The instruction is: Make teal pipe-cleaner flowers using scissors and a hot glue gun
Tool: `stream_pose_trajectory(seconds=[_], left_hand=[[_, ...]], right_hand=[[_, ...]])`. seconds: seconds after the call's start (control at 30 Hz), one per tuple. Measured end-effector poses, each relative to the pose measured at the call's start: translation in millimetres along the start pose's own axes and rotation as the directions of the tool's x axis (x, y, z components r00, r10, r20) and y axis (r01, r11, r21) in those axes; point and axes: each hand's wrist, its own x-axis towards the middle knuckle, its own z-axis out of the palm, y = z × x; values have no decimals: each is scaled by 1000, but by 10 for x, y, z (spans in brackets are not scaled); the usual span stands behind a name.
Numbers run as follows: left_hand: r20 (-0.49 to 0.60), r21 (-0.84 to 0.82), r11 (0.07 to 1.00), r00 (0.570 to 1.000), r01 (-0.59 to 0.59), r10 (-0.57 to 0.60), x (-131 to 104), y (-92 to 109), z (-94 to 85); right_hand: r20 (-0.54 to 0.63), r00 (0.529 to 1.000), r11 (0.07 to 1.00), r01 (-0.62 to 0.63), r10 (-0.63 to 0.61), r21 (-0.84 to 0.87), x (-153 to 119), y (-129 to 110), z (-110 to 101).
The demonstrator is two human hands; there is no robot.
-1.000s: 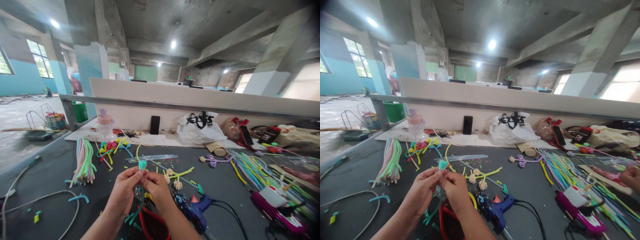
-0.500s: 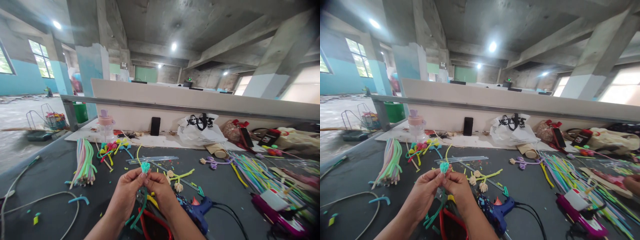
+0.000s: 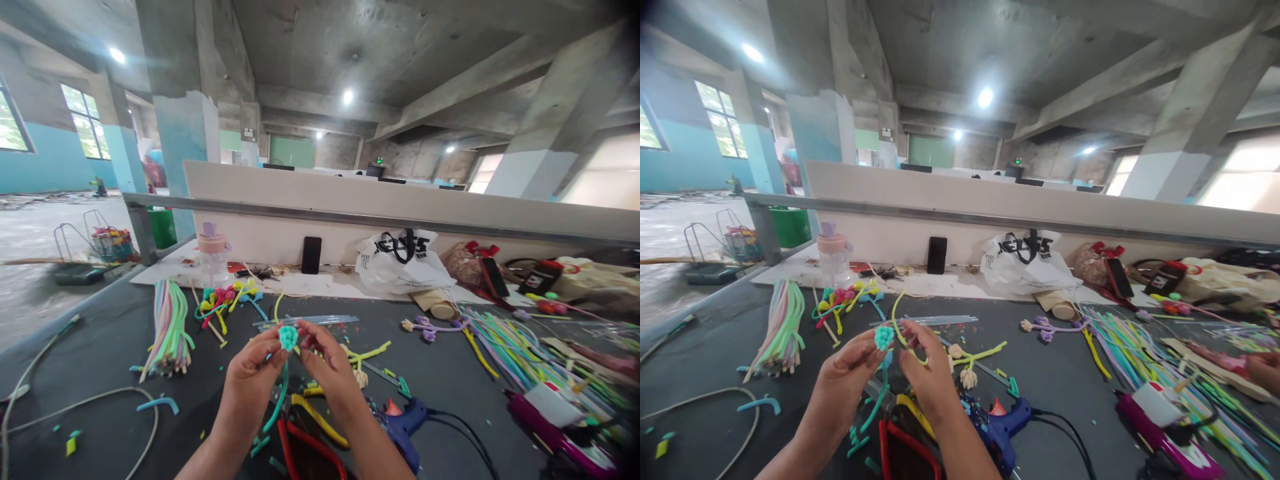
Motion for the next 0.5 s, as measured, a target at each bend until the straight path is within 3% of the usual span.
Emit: stream_pose_trajectory(seconds=[0.1,0.27,0.37,0.5], left_hand=[[3,85,994,998,-69,69,0,22,5],[74,285,931,974,-228,216,-6,79,8],[181,385,858,939,-341,292,7,61,-14],[211,456,811,929,-368,303,44,-21,-61]], right_hand=[[19,984,984,175,-175,-36,-18,-1,-11],[2,969,968,249,-249,-19,-51,26,78],[-26,950,949,309,-311,-58,-32,9,72],[-45,892,876,432,-450,-213,0,-23,12]])
